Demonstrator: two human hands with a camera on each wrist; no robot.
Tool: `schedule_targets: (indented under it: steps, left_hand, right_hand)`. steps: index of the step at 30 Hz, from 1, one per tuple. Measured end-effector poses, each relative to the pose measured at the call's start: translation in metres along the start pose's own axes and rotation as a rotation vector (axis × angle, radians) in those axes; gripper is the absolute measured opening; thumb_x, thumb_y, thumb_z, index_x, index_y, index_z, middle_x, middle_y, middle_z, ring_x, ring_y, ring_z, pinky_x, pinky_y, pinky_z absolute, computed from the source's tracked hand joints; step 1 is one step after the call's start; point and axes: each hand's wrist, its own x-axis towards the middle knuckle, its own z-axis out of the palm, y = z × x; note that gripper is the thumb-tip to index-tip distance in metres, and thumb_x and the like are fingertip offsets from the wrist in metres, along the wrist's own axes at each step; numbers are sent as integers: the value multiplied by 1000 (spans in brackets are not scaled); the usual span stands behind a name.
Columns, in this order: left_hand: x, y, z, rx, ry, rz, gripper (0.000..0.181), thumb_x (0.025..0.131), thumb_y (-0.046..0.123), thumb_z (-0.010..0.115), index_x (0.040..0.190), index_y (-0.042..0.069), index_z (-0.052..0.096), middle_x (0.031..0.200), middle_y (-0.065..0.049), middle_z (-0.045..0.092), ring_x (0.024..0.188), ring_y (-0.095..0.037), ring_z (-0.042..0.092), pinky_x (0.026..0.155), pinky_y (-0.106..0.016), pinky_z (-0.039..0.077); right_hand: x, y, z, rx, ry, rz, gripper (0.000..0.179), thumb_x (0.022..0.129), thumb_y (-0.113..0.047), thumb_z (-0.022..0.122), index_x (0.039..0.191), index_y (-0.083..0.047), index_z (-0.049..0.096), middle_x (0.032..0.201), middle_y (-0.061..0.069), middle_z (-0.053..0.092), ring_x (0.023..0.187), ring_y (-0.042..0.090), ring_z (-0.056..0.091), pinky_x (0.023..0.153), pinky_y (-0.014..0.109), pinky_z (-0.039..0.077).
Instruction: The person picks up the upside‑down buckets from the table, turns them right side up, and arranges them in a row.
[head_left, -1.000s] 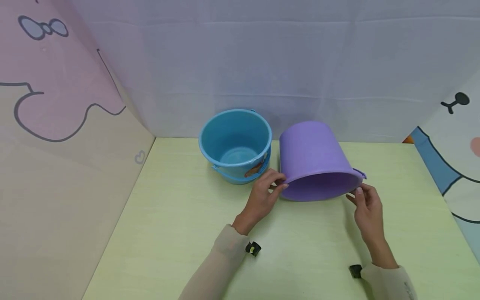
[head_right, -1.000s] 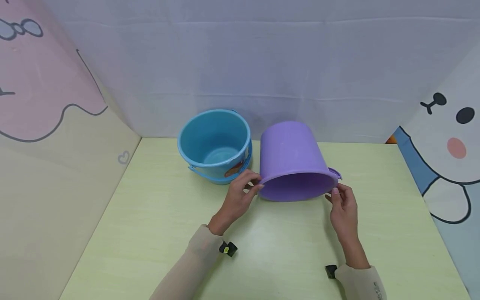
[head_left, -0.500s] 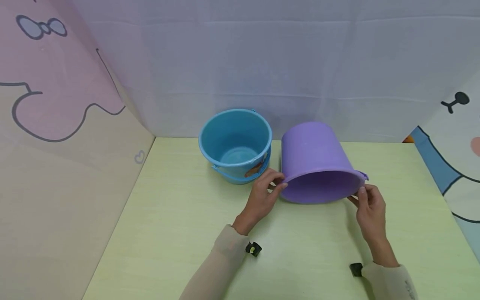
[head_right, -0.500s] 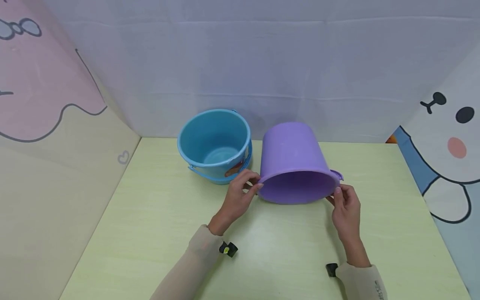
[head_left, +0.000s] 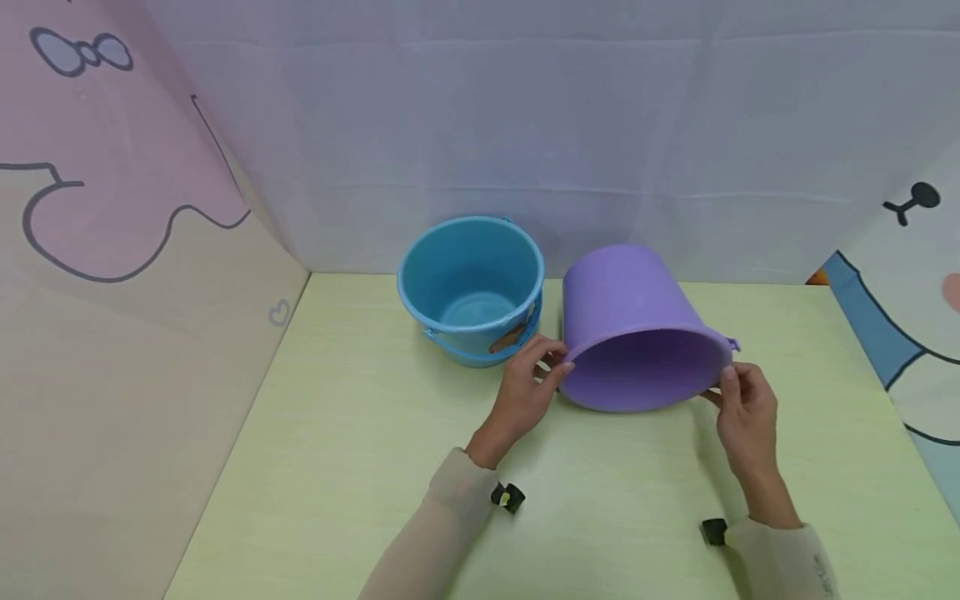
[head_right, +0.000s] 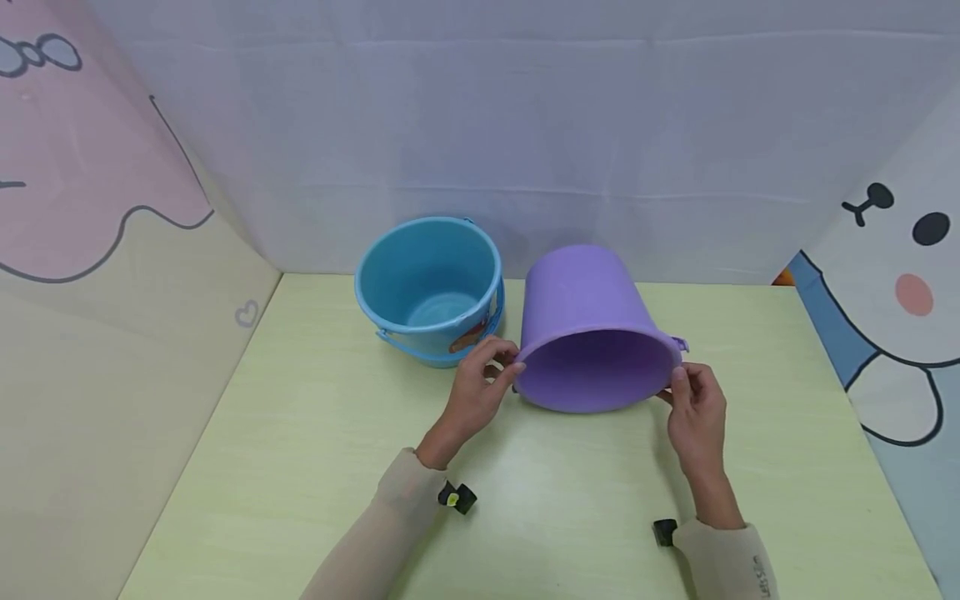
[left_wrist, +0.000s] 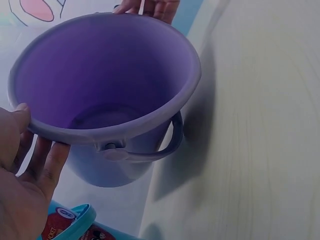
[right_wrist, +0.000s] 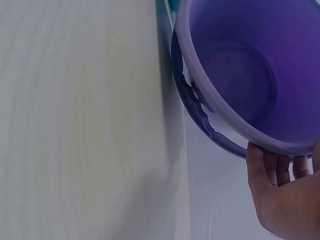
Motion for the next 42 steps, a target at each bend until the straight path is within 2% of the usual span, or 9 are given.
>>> schedule_targets:
  steps: [6,11,19,22,29,34,42]
  left_hand:
    - [1,0,0,-30,9,-31,14,102,5,70,115,0,68,105,-14,65,95,-26,68,72,-24,58]
    - [1,0,0,-57,20,-42,13,102,5,69,114,0,68,105,-15,66,93,-28,68,71,-25,57]
    - [1,1,0,-100,30,-87,12,103,6,68,114,0,68,107,-15,66,93,-27,67,71,-26,57]
    - [1,0,-1,-115,40,-102,12,103,5,69,114,0,68,107,-15,66,92,-26,67,70,-27,57]
    - [2,0,-1,-175,61,-124,13,102,3,69,114,-1,67,105,-18,65,88,-22,65,65,-22,52]
    - [2,0,-1,-178,66,-128,13,102,2,69,114,-2,66,104,-19,65,87,-20,65,64,-21,51]
    - [2,1,-2,-196,70,-149,13,101,1,69,113,-4,65,104,-20,65,87,-16,63,62,-20,49]
  right_hand:
    - [3,-5,1,10,27,8,14,110,-7,54,101,-9,64,89,-1,67,82,7,66,74,13,58]
    - [2,-6,2,5,31,30,13,110,-9,53,103,-8,64,92,-1,66,85,8,65,76,13,58]
    - [-4,-1,2,75,-27,24,11,110,-9,52,107,-7,63,99,2,65,90,8,68,82,17,60]
    - [-4,1,1,74,-44,13,11,111,-10,52,109,-6,62,100,2,65,91,8,68,81,16,60]
    - [-4,0,2,40,-30,5,11,110,-6,52,108,-8,62,95,1,65,86,7,67,78,14,59]
    - [-4,-1,3,51,-21,12,10,110,-6,53,107,-8,62,94,1,65,87,8,66,77,14,58]
    - [-9,2,2,70,-69,9,10,111,-8,51,110,-7,61,99,1,65,91,8,67,80,16,60]
